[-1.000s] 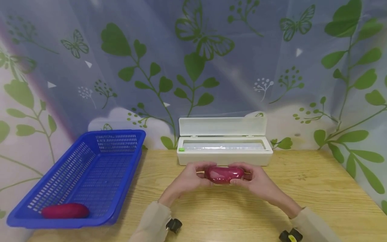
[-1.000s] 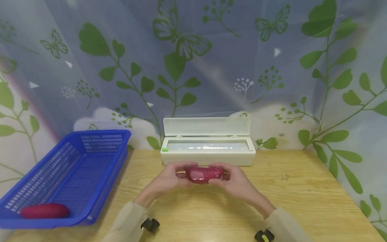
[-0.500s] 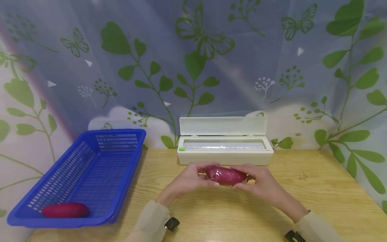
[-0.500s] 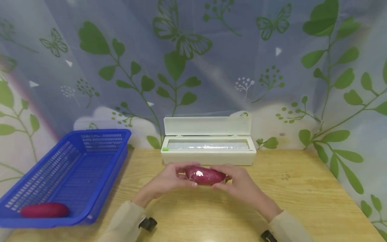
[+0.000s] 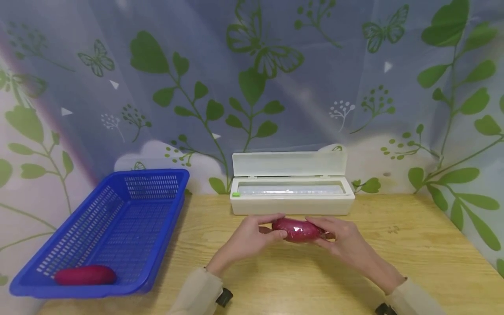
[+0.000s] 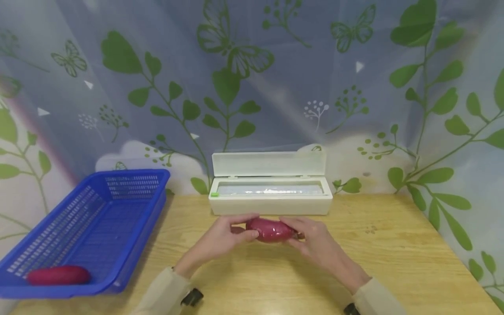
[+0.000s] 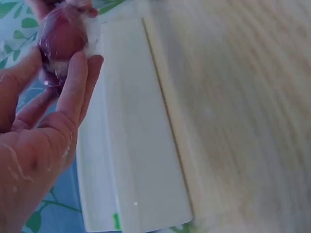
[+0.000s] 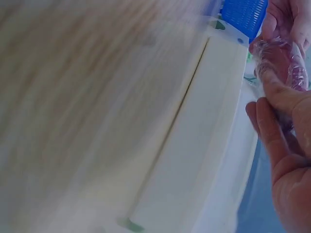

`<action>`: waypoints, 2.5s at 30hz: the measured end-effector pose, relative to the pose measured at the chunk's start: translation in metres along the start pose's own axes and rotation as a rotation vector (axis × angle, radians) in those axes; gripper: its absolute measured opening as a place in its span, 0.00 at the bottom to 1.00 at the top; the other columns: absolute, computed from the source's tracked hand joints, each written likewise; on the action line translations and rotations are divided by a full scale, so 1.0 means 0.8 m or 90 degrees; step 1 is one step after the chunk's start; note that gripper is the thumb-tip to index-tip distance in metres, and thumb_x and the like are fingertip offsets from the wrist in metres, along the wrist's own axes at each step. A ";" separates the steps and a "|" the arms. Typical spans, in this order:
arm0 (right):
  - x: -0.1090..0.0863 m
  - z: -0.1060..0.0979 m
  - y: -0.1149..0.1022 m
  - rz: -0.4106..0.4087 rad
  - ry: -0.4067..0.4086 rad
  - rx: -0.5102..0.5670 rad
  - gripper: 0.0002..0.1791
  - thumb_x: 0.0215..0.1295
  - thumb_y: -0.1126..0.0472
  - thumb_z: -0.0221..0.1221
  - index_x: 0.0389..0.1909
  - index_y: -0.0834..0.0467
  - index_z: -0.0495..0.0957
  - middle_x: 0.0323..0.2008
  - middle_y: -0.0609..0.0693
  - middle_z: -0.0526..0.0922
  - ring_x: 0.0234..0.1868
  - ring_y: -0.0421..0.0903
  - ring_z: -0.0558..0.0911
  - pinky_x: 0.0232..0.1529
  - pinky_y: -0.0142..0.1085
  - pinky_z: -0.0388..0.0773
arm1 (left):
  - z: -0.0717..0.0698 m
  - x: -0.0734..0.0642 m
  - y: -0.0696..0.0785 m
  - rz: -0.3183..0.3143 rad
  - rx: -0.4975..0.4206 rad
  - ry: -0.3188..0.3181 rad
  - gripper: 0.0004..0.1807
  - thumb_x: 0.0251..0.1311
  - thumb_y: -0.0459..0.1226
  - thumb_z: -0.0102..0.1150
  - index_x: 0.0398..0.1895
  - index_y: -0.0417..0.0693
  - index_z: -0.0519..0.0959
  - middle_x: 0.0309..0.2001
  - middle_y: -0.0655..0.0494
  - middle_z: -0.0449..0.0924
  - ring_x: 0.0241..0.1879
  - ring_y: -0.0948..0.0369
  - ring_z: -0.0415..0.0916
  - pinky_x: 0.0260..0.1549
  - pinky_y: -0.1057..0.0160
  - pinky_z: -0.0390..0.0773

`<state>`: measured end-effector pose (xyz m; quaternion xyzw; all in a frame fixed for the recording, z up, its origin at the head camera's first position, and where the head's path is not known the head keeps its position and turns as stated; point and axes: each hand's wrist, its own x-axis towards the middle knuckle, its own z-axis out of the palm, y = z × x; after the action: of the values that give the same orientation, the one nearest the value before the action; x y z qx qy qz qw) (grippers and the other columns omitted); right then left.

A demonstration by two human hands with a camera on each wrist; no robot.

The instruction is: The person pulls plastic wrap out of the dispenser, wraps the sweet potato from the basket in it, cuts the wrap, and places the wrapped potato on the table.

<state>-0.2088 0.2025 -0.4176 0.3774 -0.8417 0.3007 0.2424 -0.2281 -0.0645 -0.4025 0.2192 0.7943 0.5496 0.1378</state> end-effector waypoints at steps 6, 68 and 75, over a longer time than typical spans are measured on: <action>-0.003 -0.013 -0.001 -0.102 -0.004 -0.068 0.36 0.33 0.71 0.80 0.52 0.67 0.83 0.37 0.58 0.90 0.31 0.47 0.90 0.34 0.20 0.82 | 0.006 0.002 -0.004 -0.022 -0.166 -0.019 0.25 0.68 0.25 0.58 0.68 0.32 0.72 0.65 0.32 0.75 0.49 0.51 0.87 0.50 0.61 0.86; -0.139 -0.164 0.125 0.528 -0.040 -0.233 0.35 0.52 0.45 0.76 0.44 0.65 0.69 0.49 0.82 0.78 0.36 0.67 0.85 0.24 0.36 0.69 | -0.061 0.033 -0.046 0.246 0.741 0.299 0.17 0.59 0.30 0.66 0.52 0.50 0.86 0.51 0.50 0.86 0.52 0.49 0.80 0.50 0.56 0.85; -0.143 -0.176 0.131 0.550 -0.118 -0.246 0.34 0.54 0.44 0.75 0.40 0.64 0.65 0.41 0.78 0.80 0.27 0.50 0.77 0.23 0.37 0.67 | -0.060 0.032 -0.048 0.233 0.737 0.296 0.18 0.59 0.30 0.67 0.53 0.50 0.85 0.52 0.50 0.86 0.54 0.48 0.79 0.49 0.55 0.85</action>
<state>-0.1968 0.4115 -0.4253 -0.0338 -0.9800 0.1769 0.0849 -0.2801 -0.1019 -0.4204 0.2654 0.9208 0.0803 -0.2742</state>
